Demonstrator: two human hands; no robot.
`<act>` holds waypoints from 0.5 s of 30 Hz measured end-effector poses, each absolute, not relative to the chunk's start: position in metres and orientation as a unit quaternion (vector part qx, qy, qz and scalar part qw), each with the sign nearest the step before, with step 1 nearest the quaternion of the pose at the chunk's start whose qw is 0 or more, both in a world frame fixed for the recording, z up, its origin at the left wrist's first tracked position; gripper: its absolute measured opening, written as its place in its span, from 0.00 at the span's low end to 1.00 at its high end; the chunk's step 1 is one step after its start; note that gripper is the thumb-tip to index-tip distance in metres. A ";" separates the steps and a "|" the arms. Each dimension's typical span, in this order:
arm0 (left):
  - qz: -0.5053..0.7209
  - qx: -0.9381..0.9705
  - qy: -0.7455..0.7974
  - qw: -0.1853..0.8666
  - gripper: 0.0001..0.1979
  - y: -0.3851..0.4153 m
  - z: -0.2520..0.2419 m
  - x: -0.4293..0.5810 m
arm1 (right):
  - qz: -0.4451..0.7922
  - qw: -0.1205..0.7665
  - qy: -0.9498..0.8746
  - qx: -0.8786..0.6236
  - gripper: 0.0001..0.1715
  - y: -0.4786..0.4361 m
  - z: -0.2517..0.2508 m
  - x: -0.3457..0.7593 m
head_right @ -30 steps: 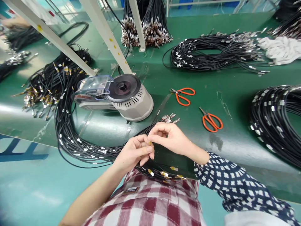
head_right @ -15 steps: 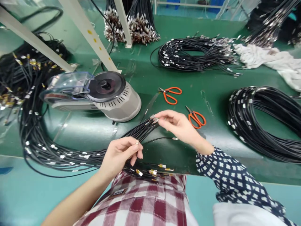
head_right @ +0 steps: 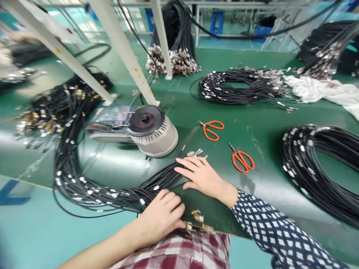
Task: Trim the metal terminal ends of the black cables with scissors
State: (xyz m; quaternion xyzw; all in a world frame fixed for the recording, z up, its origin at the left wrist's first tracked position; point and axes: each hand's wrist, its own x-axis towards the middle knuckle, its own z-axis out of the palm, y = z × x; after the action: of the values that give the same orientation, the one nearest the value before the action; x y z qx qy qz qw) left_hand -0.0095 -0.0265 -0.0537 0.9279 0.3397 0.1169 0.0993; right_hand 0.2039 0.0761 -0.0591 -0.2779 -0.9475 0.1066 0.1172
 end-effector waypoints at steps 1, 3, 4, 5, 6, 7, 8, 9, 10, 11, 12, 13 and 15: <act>0.116 0.937 0.315 0.099 0.17 -0.029 -0.055 -0.013 | 0.106 0.122 -0.948 -0.275 0.33 0.085 -0.062 0.198; 0.120 0.947 0.277 0.108 0.16 -0.032 -0.057 -0.018 | 0.105 0.130 -0.947 -0.275 0.28 0.103 -0.067 0.189; 0.120 0.951 0.263 0.109 0.16 -0.033 -0.059 -0.019 | 0.102 0.132 -0.946 -0.277 0.26 0.112 -0.069 0.185; 0.110 0.955 0.253 0.110 0.16 -0.033 -0.061 -0.020 | 0.099 0.133 -0.947 -0.277 0.25 0.119 -0.071 0.180; 0.105 0.957 0.248 0.111 0.16 -0.033 -0.063 -0.020 | 0.095 0.134 -0.946 -0.278 0.24 0.126 -0.072 0.176; 0.101 0.957 0.249 0.111 0.16 -0.032 -0.064 -0.019 | 0.092 0.137 -0.946 -0.279 0.23 0.132 -0.072 0.172; 0.102 0.956 0.251 0.108 0.15 -0.031 -0.066 -0.018 | 0.090 0.143 -0.945 -0.282 0.22 0.136 -0.072 0.168; 0.107 0.955 0.254 0.108 0.12 -0.029 -0.066 -0.018 | 0.092 0.148 -0.943 -0.284 0.21 0.139 -0.071 0.166; 0.116 0.953 0.256 0.112 0.09 -0.027 -0.065 -0.019 | 0.098 0.151 -0.941 -0.285 0.20 0.141 -0.068 0.165; 0.133 0.949 0.257 0.122 0.06 -0.024 -0.063 -0.023 | 0.107 0.151 -0.941 -0.284 0.19 0.141 -0.065 0.166; 0.160 0.941 0.263 0.138 0.08 -0.021 -0.058 -0.030 | 0.120 0.145 -0.941 -0.281 0.19 0.141 -0.061 0.168; 0.192 0.929 0.275 0.155 0.11 -0.015 -0.051 -0.040 | 0.134 0.137 -0.942 -0.275 0.20 0.141 -0.056 0.171; 0.297 0.875 0.347 0.162 0.19 0.001 -0.030 -0.070 | 0.151 0.143 -0.937 -0.280 0.24 0.139 -0.046 0.178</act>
State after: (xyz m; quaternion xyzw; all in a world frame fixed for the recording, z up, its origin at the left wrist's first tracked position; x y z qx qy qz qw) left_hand -0.0703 0.0013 -0.0305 0.8748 0.3469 0.2970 0.1618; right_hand 0.1781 0.1395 -0.0460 -0.2804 -0.9371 0.1511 0.1425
